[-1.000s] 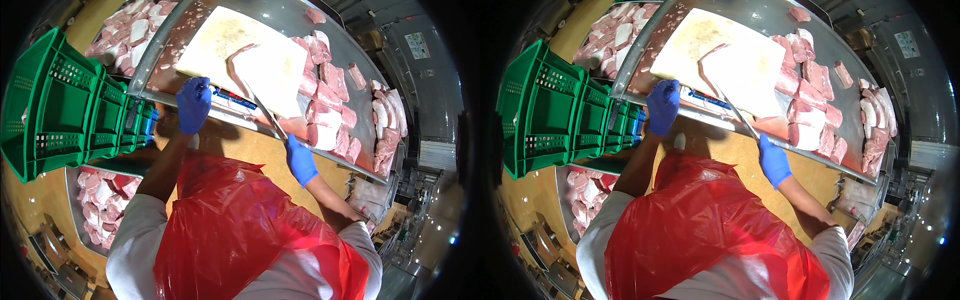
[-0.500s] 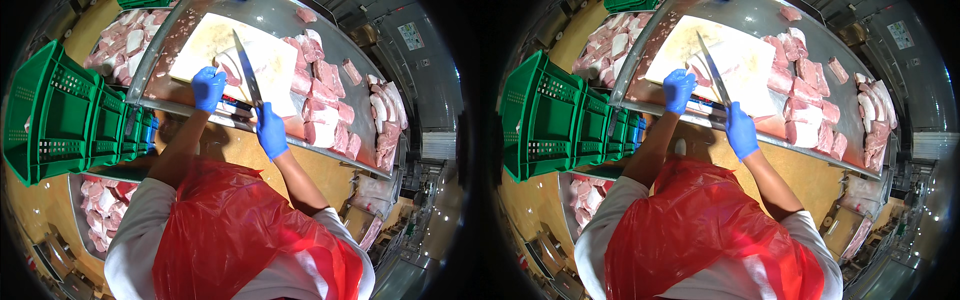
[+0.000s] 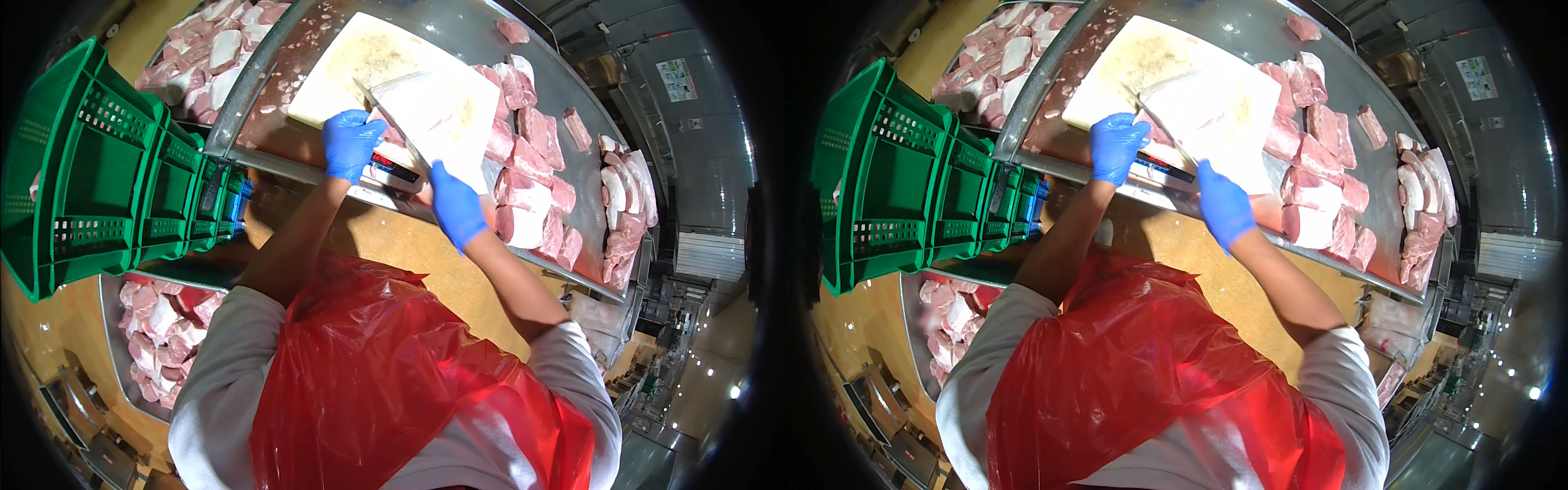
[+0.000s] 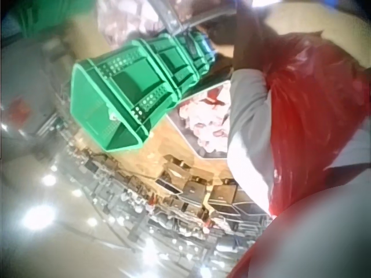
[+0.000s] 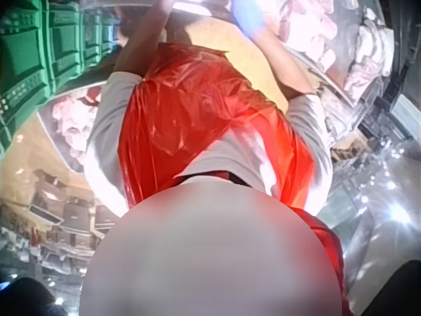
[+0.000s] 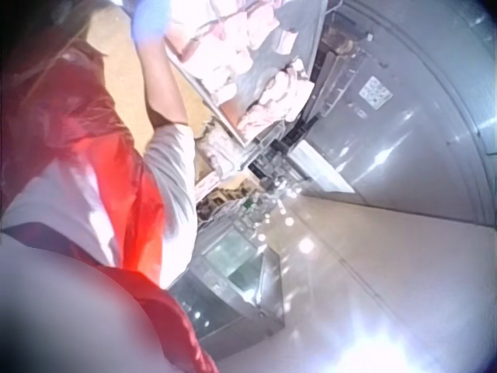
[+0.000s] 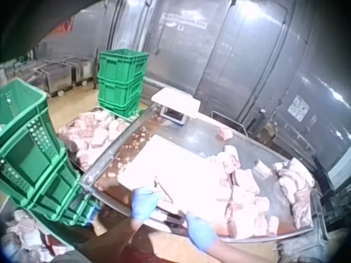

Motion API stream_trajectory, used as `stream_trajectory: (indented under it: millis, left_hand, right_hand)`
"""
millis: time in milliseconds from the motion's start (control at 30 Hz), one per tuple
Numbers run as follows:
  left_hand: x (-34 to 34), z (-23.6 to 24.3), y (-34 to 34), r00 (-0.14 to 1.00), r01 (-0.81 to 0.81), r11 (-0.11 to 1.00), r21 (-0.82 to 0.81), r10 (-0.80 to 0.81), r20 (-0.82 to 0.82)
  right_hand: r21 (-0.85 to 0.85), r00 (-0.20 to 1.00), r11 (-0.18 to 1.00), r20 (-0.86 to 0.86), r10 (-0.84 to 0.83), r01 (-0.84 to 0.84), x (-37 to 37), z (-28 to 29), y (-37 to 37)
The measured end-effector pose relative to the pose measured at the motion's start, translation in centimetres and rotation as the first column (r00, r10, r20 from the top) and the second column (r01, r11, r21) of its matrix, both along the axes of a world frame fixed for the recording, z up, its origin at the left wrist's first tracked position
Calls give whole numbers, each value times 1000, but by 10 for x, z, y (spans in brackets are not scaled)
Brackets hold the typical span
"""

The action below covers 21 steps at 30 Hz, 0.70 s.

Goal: The person cuts large pieces of raw meat into smaller portions using a knife on a cutting board. The cut pieces are placed into a green crate. The person also sharpens the knife on a honing steel during the process.

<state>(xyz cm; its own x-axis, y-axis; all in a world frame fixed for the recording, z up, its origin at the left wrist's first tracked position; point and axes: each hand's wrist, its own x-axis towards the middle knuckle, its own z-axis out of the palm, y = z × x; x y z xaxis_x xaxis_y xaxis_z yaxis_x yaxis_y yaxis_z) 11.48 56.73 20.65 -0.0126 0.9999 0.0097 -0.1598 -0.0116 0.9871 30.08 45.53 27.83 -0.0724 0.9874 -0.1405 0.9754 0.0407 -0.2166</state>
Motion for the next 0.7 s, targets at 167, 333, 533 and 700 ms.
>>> stream_trajectory:
  millis: [167, 333, 533, 700]
  left_hand:
    - [-52, -18, 14, 977, 80, 987, 142, -106, 187]
    - [-60, -11, -2, 963, 106, 994, -3, -102, 250]
    - [-62, -9, -6, 960, 190, 982, 4, -187, 208]
    - [-64, -22, 4, 952, 191, 981, -7, -184, 245]
  right_hand:
    - [-130, 976, 991, 214, 32, -4, 65, 44, -97]
    - [-16, 998, 1000, 65, 19, -18, 30, 63, -83]
    - [193, 993, 981, -116, 9, 14, -65, 28, 46]
    - [196, 998, 980, -54, 44, -33, -70, 16, 69]
